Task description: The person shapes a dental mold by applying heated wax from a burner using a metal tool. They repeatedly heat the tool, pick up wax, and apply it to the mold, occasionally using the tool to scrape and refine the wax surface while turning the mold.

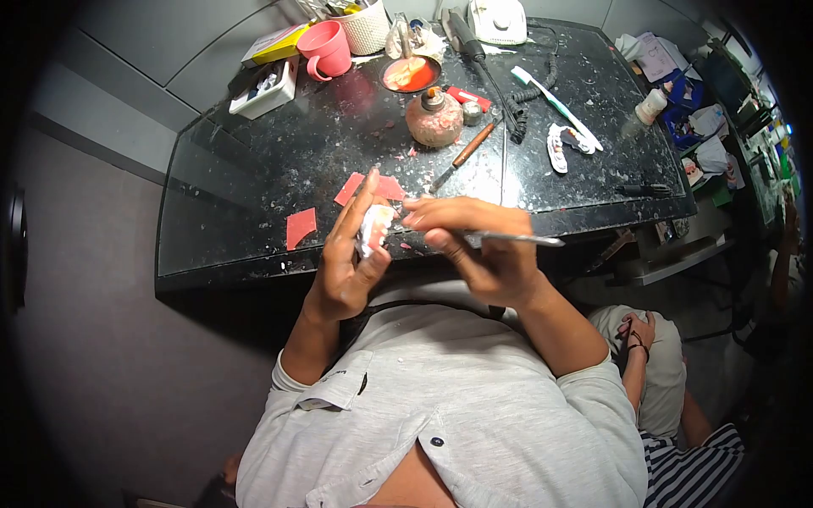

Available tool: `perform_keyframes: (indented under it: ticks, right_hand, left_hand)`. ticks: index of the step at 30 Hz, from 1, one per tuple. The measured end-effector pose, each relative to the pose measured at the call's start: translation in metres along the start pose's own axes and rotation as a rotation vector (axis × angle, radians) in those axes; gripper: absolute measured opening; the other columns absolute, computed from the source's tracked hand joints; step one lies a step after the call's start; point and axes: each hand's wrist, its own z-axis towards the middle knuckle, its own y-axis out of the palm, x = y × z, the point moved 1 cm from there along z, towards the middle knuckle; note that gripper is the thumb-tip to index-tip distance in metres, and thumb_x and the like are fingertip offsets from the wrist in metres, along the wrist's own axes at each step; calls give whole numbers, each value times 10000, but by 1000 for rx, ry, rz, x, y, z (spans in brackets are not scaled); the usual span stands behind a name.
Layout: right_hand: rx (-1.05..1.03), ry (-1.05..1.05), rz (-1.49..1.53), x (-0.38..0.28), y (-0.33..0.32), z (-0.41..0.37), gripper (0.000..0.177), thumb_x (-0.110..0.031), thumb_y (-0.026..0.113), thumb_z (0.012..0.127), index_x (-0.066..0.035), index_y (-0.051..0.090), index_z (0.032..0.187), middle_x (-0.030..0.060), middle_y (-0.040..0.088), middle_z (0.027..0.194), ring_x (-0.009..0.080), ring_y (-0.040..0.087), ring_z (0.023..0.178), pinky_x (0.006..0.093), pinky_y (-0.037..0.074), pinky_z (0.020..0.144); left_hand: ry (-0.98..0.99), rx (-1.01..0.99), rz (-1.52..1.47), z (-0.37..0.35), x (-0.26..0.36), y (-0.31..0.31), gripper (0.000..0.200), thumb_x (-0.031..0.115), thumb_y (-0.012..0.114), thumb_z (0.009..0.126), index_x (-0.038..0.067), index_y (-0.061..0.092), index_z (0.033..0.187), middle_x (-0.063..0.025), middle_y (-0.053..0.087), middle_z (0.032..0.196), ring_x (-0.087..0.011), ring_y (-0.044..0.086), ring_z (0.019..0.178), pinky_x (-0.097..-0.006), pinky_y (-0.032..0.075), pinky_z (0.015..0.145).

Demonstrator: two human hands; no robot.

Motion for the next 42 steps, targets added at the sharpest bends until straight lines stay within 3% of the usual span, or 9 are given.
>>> perform_keyframes:
  ticks: [2,5,6,9,10,14,22,35,42]
  right_hand:
    - [68,68,40,3,-10,0,126,23,655,906,54,707,1017,167,740,1015,293,713,1008,392,544,941]
    - [154,108,53,7,-25,0,127,17,627,931,65,697,1026,188,726,1034,267,695,1021,363,535,936]
    - [197,127,100,12,-31,-2,128,9,626,937,68,690,1031,191,718,1042,269,691,1026,368,537,931]
    - [327,53,49,42,-44,-3,151,-71,592,995,68,647,1014,181,702,985,252,708,961,372,603,832]
    - [395,208,72,48,-51,-4,181,-106,575,1012,61,641,997,170,704,945,247,720,889,367,619,788]
    - [538,288,118,52,-63,-7,305,-250,540,1036,38,621,972,148,693,803,217,721,675,329,634,622]
    - [557,233,141,57,-63,-8,353,-323,562,1018,19,634,971,45,567,572,125,600,494,272,556,523]
    - [574,226,124,60,-62,-9,320,-291,618,997,24,662,963,39,586,665,102,595,514,259,540,520]
    - [568,279,109,52,-57,-9,277,-259,639,991,16,672,993,74,655,680,135,645,555,262,554,536]
  left_hand:
    - [-262,1,-462,1,0,-4,819,516,516,1003,-84,287,1512,-191,563,1215,-248,592,1033,-343,467,916]
    - [-263,68,-746,-2,-17,-7,752,544,400,1039,-57,348,1487,-135,599,1153,-147,573,967,-251,445,799]
    - [-274,176,-699,2,-16,-4,690,540,322,1057,-48,451,1394,-166,636,1066,-138,561,789,-247,430,663]
    - [-351,252,-1252,3,-39,-12,668,556,294,1055,-15,505,1330,-221,639,1048,-196,585,751,-281,445,616]
    - [-378,305,-1377,1,-47,-15,686,592,279,1043,2,560,1253,-270,634,1048,-258,598,726,-322,474,602]
    - [-387,246,-1596,-4,-58,-20,738,623,269,1032,-12,596,1217,-293,626,1094,-306,606,788,-358,505,623]
    - [-423,316,-1644,-5,-58,-22,754,610,252,1039,-45,561,1249,-348,578,1250,-407,633,1009,-447,556,764]
    - [-417,306,-1630,-4,-58,-22,754,600,269,1039,-64,579,1216,-334,588,1235,-434,623,1061,-464,565,823]
    - [-276,240,-1227,-4,-39,-20,508,441,413,1037,-10,647,1022,-253,686,924,-310,664,699,-354,519,562]
